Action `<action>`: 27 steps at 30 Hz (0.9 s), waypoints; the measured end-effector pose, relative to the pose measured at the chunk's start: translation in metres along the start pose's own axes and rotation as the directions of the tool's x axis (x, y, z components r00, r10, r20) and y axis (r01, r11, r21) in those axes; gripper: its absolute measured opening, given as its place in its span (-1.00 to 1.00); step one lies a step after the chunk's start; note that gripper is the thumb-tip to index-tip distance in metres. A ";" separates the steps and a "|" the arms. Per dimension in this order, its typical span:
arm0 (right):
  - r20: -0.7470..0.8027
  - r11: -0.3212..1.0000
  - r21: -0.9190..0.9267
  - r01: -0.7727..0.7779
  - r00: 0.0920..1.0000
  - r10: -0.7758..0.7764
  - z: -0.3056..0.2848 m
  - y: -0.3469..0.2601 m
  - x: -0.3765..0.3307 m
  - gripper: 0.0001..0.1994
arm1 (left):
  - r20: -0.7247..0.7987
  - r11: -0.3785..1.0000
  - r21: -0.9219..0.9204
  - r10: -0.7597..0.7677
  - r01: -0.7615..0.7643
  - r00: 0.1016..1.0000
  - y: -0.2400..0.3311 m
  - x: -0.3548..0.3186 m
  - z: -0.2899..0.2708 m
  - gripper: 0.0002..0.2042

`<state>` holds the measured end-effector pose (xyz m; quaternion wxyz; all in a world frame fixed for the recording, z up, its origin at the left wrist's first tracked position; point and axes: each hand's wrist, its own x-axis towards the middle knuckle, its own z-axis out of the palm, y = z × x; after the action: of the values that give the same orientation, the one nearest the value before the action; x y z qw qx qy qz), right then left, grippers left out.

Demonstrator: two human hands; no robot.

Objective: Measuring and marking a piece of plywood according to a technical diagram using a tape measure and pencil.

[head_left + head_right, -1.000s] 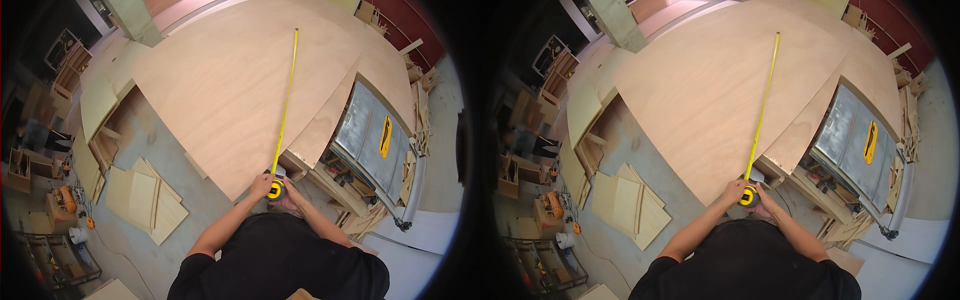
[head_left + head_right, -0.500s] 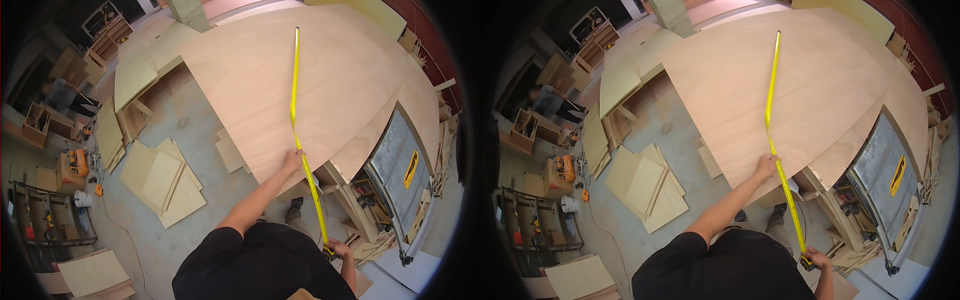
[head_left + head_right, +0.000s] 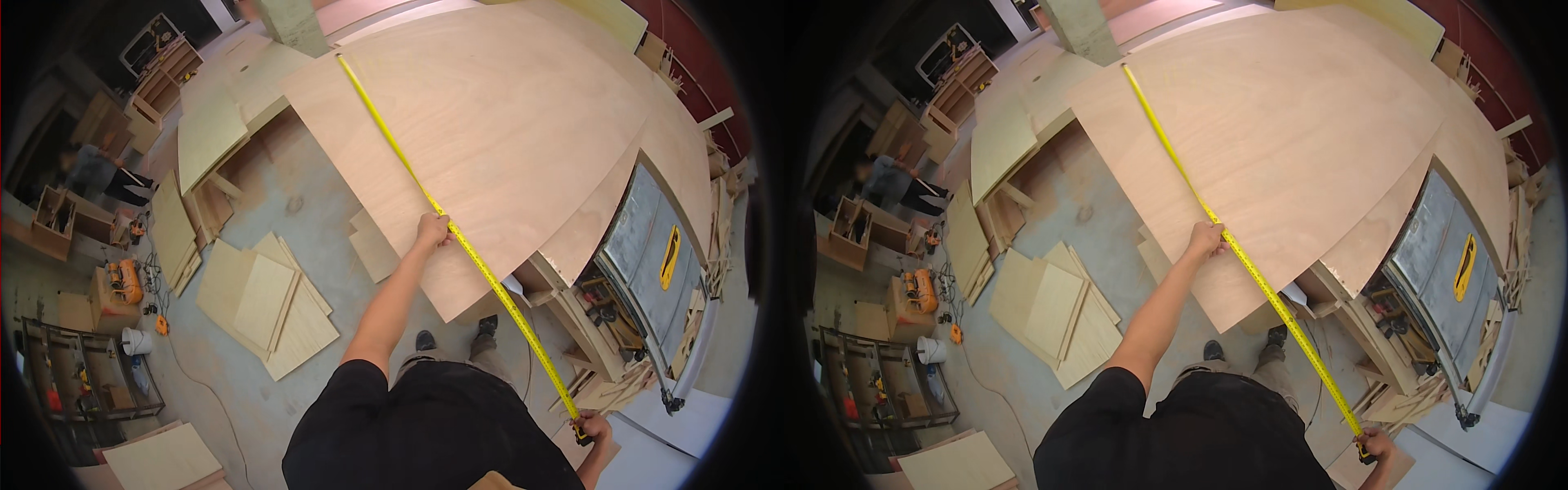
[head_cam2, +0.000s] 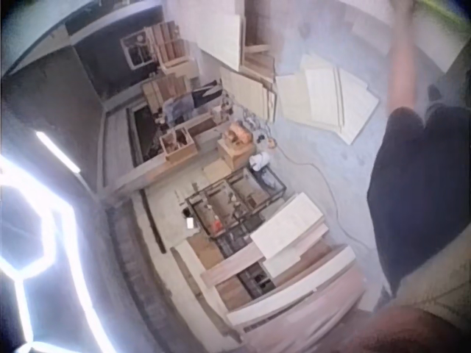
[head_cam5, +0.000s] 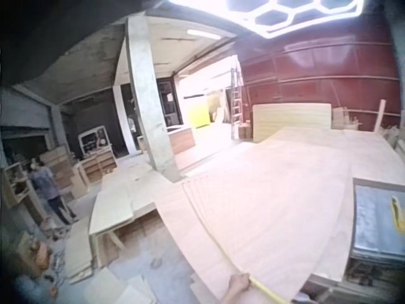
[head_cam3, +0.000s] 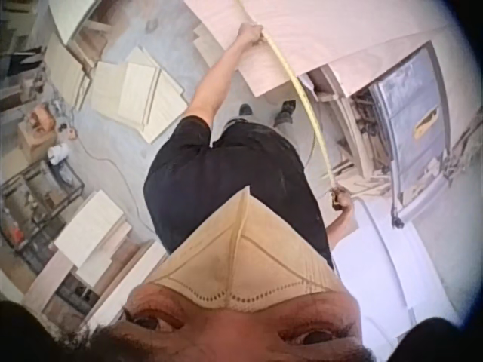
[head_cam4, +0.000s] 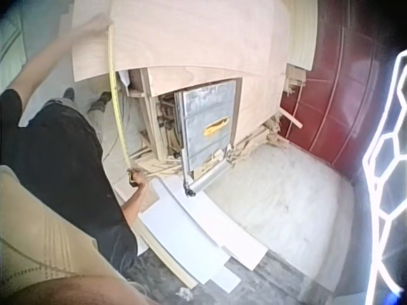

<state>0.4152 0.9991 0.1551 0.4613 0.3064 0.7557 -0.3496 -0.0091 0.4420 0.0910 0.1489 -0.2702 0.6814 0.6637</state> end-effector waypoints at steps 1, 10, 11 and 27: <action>-0.045 0.999 -0.050 0.016 0.999 -0.019 0.003 -0.016 -0.001 -0.83 | 0.009 0.999 -0.033 0.039 -0.039 0.999 0.005 0.001 0.004 -0.77; 0.018 0.988 -0.059 0.139 0.990 -0.139 0.035 -0.081 0.009 -0.82 | -0.125 0.999 -0.032 0.028 -0.032 0.992 0.018 0.013 -0.022 -0.73; 0.024 0.990 -0.051 0.130 0.991 -0.129 0.036 -0.076 0.012 -0.82 | -0.121 1.000 -0.022 0.019 -0.022 0.992 0.014 0.013 -0.021 -0.73; -0.130 0.974 -0.058 0.217 0.966 -0.223 0.059 -0.070 0.046 -0.76 | -0.122 0.771 0.594 0.366 -0.228 0.922 -0.011 0.022 -0.027 -0.69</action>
<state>0.3706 0.9178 0.1108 0.3738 0.2335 0.8220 -0.3606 -0.0169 0.4116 0.0719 0.0350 -0.1766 0.8947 0.4088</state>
